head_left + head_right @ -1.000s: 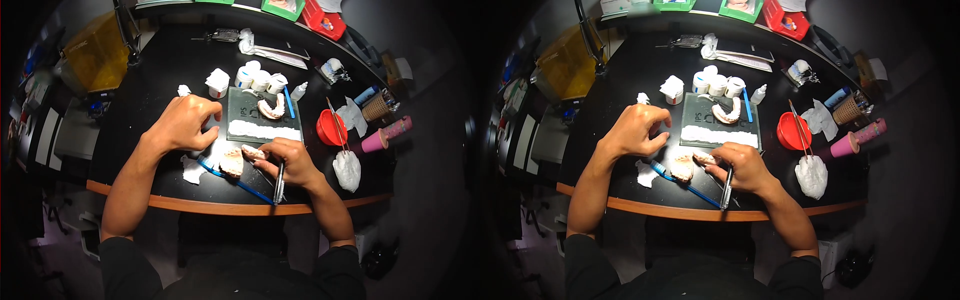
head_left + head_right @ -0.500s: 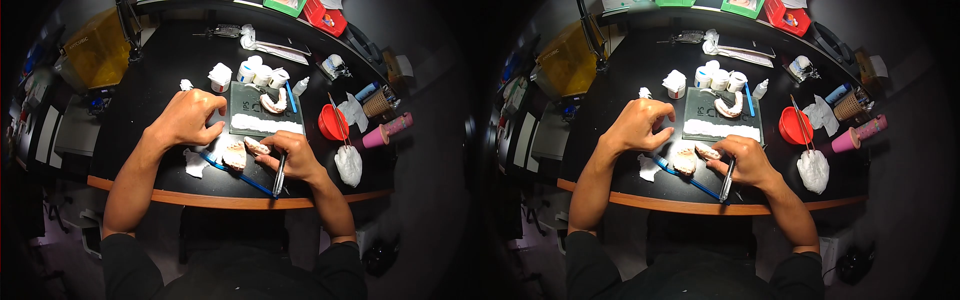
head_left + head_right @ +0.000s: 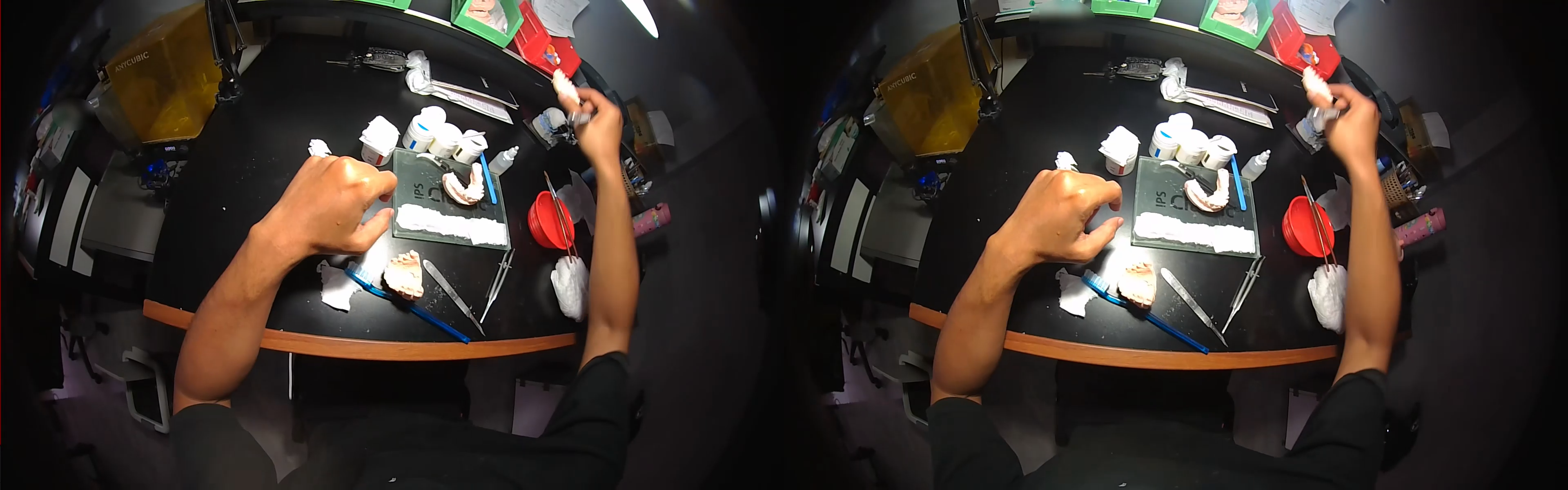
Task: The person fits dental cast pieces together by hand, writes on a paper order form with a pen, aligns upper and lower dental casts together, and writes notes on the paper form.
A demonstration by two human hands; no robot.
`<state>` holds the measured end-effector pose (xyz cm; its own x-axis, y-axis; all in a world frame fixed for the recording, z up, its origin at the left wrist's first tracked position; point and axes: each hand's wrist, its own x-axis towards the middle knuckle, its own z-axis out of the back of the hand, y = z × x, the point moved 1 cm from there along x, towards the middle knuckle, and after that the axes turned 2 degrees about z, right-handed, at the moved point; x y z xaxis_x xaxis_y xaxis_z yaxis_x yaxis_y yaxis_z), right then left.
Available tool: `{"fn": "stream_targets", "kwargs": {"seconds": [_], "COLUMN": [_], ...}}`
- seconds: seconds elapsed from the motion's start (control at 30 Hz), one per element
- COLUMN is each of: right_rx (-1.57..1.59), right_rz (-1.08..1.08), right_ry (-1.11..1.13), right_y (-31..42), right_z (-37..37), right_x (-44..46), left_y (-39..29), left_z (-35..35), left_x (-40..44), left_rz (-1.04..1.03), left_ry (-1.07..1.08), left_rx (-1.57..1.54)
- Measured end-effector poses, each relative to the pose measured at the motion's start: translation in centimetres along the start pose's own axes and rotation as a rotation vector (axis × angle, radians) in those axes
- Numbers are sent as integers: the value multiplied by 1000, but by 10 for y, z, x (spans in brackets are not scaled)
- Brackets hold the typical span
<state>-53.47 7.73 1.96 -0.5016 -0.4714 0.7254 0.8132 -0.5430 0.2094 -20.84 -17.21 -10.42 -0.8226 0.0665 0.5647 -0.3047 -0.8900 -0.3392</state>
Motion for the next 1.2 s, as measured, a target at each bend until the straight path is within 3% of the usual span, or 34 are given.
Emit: {"fn": "stream_targets", "kwargs": {"seconds": [0.03,0.1,0.27,0.53,0.8,0.93,1.07,1.1,1.2], "right_rx": [-117,-61,-50,160,232,153,354,193,165], "right_rz": [-44,-114,-203,-266,-209,-330,-344,-335,-519], "right_ry": [-6,-54,117,212,151,103,92,45,262], "right_y": [-13,-44,-70,-77,-82,-75,-97,-84,-53], "right_z": [-6,-28,-57,-56,-53,-59,-86,-88,-72], "right_x": [25,67,117,110,98,104,122,117,113], "left_y": [0,2,5,5,5,2,4,5,6], "left_z": [1,1,0,-1,1,2,0,0,1], "left_x": [0,0,-1,0,1,2,1,1,1], "left_rz": [8,13,45,70,75,79,89,99,100], "left_ry": [9,10,27,47,45,41,55,61,44], "left_rx": [-3,23,39,48,45,35,36,38,30]}}
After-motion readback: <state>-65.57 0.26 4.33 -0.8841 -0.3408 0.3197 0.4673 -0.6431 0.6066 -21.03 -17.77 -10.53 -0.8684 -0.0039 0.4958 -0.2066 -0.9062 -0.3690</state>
